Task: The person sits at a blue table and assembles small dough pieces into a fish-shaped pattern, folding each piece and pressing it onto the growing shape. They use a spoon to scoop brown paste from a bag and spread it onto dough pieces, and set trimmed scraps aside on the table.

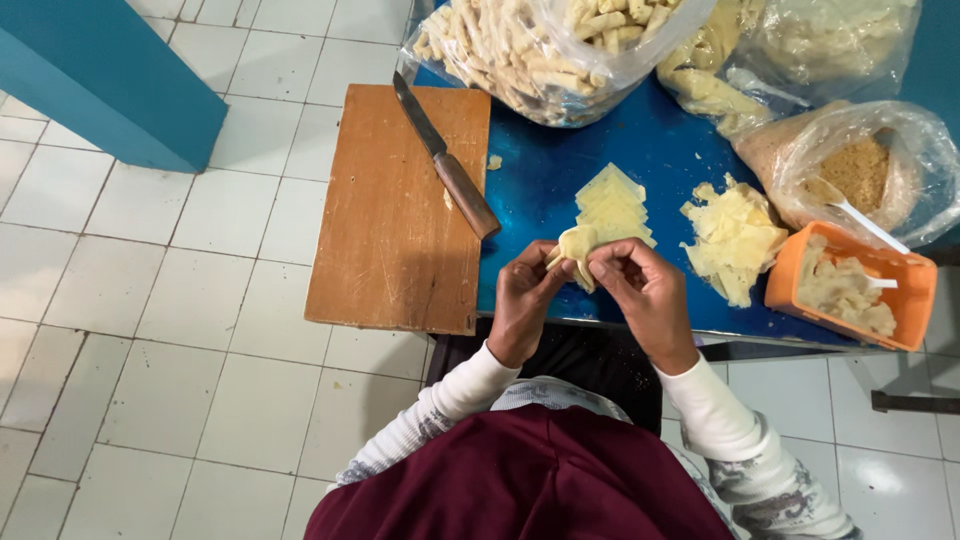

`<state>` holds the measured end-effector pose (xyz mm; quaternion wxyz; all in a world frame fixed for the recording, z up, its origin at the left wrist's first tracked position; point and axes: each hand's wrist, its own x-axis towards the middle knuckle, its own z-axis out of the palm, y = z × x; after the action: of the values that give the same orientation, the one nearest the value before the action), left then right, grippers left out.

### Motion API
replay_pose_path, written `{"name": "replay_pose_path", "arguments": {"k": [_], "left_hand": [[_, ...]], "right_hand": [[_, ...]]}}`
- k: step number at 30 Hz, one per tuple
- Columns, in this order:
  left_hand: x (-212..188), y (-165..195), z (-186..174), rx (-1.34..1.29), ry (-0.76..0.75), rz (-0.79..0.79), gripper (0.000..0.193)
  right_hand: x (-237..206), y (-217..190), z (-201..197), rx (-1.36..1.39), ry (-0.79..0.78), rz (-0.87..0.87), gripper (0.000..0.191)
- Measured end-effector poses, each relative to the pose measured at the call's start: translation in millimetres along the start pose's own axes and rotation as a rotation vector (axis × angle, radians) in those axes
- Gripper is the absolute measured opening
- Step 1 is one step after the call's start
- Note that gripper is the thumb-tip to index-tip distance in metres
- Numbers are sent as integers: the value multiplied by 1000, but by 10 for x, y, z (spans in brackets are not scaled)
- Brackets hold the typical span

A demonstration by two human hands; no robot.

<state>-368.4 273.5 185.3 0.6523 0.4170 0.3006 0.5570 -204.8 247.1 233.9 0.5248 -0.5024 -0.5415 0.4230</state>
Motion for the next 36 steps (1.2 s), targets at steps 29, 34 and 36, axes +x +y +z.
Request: {"name": "replay_pose_path", "arguments": {"k": [29,34,36], "left_hand": [[-405,1385,-2659,120,44,-46,18],[-606,1416,-2689,329,66,-11,22],[-641,1374,-2686,214,58,-10,18]], "right_hand": [[-3,304,3124,380,-14,44,8],[-281,254,3273,-181,128,-37,13],[-279,271,3209,83,80,42,14]]}}
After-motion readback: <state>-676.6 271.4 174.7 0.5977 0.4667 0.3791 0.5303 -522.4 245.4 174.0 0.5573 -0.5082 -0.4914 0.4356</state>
